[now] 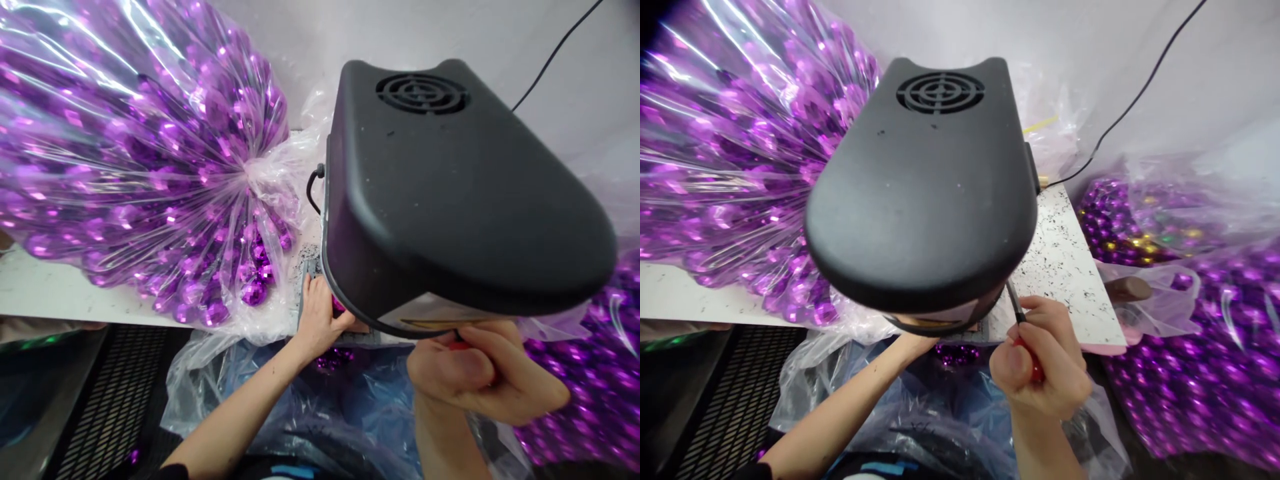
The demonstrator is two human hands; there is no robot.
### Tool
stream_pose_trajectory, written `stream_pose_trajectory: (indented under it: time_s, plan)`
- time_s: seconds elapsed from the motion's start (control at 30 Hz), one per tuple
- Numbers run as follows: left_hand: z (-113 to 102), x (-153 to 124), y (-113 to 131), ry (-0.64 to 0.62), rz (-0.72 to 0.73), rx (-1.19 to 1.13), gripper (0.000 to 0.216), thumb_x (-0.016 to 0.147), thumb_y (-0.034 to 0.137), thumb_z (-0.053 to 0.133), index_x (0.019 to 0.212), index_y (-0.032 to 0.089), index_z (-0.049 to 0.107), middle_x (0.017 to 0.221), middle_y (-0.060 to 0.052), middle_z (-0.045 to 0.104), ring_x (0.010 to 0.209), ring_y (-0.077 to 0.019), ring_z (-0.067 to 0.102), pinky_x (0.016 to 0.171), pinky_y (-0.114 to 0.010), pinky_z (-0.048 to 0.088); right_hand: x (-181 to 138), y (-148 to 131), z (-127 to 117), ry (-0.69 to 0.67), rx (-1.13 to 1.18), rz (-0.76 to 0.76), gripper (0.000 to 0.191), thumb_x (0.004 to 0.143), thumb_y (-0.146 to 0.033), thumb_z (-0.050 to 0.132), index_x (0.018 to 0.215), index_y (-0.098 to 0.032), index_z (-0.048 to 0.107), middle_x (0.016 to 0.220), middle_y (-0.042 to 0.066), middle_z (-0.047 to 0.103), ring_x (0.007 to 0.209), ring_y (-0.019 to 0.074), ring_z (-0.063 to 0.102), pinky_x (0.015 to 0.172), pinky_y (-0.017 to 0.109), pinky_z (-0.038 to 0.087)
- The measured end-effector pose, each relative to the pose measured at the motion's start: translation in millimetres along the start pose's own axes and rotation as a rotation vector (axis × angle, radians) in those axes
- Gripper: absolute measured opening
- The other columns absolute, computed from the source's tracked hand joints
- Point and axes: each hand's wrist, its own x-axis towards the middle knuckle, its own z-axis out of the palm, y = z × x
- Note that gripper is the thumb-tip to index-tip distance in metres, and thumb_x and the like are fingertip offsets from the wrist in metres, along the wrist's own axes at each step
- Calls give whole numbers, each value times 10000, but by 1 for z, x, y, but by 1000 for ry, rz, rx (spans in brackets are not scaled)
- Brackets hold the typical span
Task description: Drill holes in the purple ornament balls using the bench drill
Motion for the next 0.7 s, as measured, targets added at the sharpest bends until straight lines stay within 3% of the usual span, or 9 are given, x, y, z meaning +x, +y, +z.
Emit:
stream_pose_trajectory:
  time_s: [0.37,0.5,0.7]
  plan:
    - [1,0,1,8,-23,-57,306,876,400,626,1136,238,627,1107,-88,660,1101,-277,585,1155,-557,361,-9,10,-8,-67,-17,-85,384,955,-325,487,636,-113,453,557,-17,415,556,25,422,554,207,354]
    - [1,-1,-1,0,-37,-101,291,874,412,607,1118,256,632,1086,-86,665,1125,-288,579,1106,-536,410,-13,6,-12,-128,-55,-50,356,954,-344,481,674,-125,480,594,-3,456,588,47,466,573,232,391]
    - [-3,1,1,-20,-29,-118,288,866,411,610,1108,255,624,1089,-78,666,1151,-282,570,1103,-521,395,-20,8,-14,-112,28,-23,228,935,-287,488,776,-129,526,677,14,514,645,70,512,634,264,457]
